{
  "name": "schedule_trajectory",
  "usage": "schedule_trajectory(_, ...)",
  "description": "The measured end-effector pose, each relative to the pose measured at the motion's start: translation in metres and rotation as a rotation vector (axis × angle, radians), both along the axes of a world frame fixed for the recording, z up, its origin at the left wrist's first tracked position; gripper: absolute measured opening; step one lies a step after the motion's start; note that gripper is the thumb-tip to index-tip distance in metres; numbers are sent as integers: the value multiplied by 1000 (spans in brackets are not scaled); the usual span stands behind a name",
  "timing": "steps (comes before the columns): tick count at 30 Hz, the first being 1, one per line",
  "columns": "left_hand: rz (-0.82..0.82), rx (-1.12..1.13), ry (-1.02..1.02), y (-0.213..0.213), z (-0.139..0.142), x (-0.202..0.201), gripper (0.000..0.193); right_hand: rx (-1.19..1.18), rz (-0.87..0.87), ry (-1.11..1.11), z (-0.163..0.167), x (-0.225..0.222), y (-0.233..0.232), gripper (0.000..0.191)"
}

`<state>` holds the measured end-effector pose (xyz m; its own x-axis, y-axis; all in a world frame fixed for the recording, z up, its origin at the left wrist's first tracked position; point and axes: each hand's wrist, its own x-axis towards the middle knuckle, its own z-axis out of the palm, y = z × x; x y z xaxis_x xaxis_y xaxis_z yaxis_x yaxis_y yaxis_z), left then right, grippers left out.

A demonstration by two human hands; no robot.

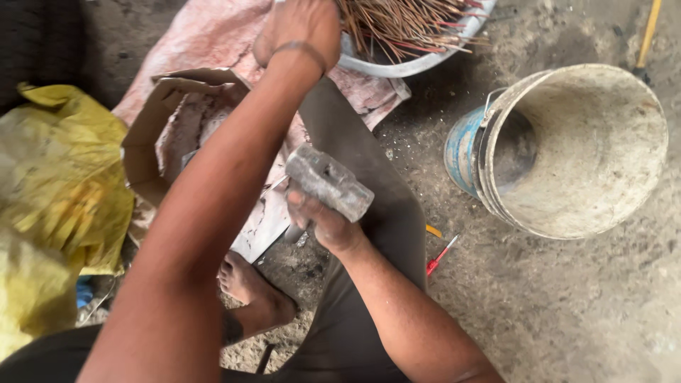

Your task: The person sits on the ground and repeatedly uses a hammer to strike thin metal rods placed on a metal anvil, cutting them into smaller pieces. The person retrieves rods from a nearby bucket and continues the repetitive cutting process.

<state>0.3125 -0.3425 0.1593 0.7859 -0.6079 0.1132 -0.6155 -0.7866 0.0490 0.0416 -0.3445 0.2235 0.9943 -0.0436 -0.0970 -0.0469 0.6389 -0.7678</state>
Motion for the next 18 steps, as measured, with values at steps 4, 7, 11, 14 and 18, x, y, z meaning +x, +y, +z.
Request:
schedule_trajectory(4, 23, -21, 62, 89, 36, -66, 21, -33, -1, -89, 3, 0, 3, 26)
schedule_trajectory(7, 108, -59, 142, 155, 45, -135, 15, -89, 28, -79, -4, -6, 7, 36)
schedule_trajectory(11, 416, -359, 284, 231, 20, -241, 14, 113, 147, 70, -15, -11, 14, 35)
schedule_trajectory(14, 629, -514, 278, 268, -24, -314, 14, 147, 209, 51, -19, -9, 20, 35)
schedule_trajectory(18, 888, -549, 385, 303, -84, -354, 15, 172, 247, 155, -22, -11, 42, 34)
